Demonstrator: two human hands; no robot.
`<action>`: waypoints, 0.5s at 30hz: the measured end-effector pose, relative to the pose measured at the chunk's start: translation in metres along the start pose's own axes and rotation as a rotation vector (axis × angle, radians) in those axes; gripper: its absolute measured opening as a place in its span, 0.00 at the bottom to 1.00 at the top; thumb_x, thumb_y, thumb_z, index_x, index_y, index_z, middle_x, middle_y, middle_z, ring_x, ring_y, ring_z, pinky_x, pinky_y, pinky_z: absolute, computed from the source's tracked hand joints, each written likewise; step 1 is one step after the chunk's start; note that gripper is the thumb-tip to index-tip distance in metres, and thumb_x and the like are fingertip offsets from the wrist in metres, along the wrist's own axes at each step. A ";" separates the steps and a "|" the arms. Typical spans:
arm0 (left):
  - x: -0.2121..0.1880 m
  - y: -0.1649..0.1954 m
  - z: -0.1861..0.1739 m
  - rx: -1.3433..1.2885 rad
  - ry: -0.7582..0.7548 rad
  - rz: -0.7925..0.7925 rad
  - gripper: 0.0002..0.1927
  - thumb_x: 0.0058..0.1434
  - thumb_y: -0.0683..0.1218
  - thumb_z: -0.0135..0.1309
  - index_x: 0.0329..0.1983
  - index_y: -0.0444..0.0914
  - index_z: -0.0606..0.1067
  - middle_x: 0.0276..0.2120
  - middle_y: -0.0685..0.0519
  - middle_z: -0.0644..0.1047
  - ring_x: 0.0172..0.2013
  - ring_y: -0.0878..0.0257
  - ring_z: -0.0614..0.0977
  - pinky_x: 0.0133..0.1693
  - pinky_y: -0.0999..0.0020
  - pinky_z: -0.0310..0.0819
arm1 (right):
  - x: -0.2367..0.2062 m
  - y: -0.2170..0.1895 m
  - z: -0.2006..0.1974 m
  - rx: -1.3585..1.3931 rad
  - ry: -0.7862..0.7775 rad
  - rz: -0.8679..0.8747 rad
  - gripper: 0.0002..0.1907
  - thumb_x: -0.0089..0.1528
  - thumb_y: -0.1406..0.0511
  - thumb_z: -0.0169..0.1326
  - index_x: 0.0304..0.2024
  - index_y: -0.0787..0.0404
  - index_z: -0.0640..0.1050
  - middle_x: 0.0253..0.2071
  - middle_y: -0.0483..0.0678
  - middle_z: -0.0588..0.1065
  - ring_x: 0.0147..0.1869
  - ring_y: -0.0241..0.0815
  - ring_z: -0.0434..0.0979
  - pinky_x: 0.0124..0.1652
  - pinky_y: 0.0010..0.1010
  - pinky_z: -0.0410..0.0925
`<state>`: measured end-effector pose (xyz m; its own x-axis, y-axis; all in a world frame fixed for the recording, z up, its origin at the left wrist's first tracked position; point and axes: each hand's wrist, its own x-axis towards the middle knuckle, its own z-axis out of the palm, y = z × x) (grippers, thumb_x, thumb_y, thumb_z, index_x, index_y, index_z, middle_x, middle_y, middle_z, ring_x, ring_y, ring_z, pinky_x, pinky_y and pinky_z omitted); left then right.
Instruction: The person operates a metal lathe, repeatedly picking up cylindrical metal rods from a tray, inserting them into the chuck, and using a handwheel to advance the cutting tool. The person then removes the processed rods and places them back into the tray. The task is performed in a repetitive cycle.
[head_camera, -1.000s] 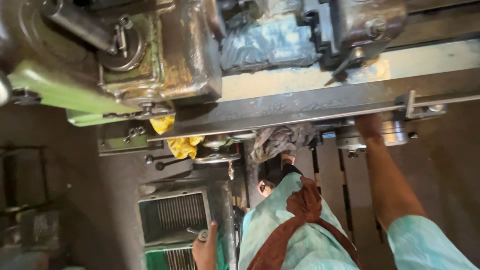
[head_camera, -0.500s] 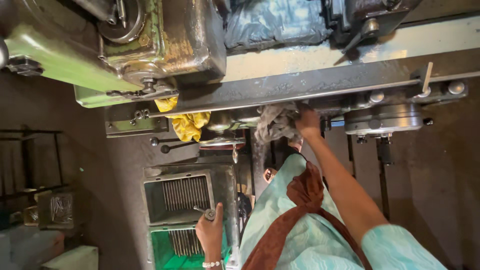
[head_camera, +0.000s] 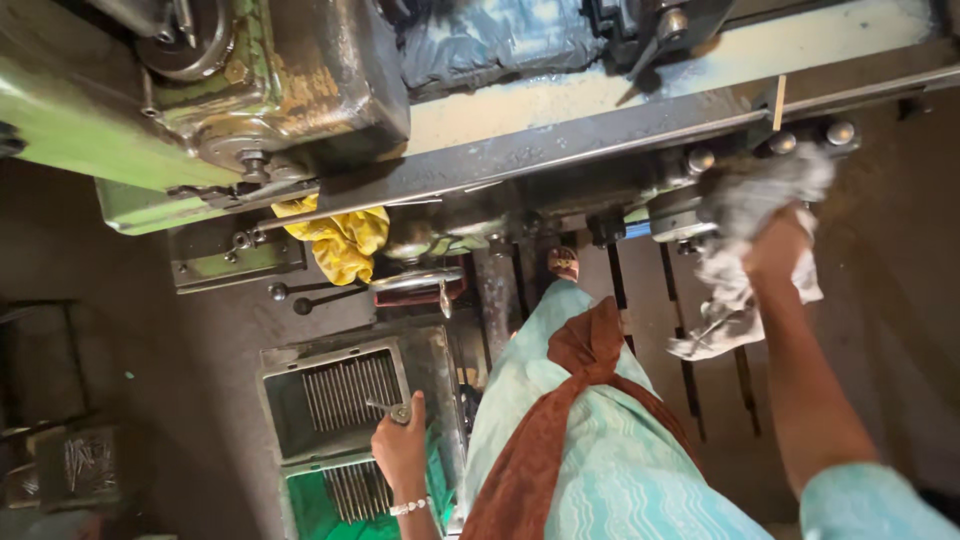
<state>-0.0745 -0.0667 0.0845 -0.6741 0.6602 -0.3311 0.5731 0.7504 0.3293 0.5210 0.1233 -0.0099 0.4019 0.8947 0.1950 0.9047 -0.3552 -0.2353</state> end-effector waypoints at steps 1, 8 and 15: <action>-0.001 0.003 -0.002 -0.014 0.015 0.013 0.33 0.55 0.68 0.59 0.31 0.31 0.82 0.29 0.34 0.81 0.35 0.37 0.83 0.40 0.45 0.76 | 0.009 -0.005 0.016 -0.149 -0.132 -0.077 0.24 0.66 0.67 0.48 0.65 0.61 0.71 0.56 0.66 0.72 0.45 0.56 0.81 0.37 0.45 0.74; -0.024 -0.032 0.007 0.014 0.099 -0.015 0.35 0.57 0.71 0.57 0.33 0.32 0.82 0.29 0.34 0.81 0.36 0.37 0.83 0.42 0.45 0.77 | 0.060 -0.014 0.044 -0.387 -0.561 -0.702 0.23 0.64 0.51 0.41 0.62 0.40 0.66 0.55 0.55 0.77 0.49 0.56 0.82 0.43 0.44 0.75; -0.044 -0.088 0.027 0.101 0.140 -0.157 0.36 0.55 0.72 0.56 0.36 0.33 0.84 0.32 0.32 0.81 0.39 0.36 0.83 0.45 0.44 0.76 | 0.063 -0.012 0.043 -0.503 -0.601 -0.701 0.23 0.66 0.57 0.43 0.63 0.52 0.70 0.43 0.53 0.82 0.46 0.52 0.84 0.42 0.44 0.76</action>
<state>-0.0828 -0.1611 0.0456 -0.8130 0.5292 -0.2429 0.4948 0.8478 0.1907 0.5297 0.1956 -0.0360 -0.2459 0.8820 -0.4021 0.9176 0.3455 0.1966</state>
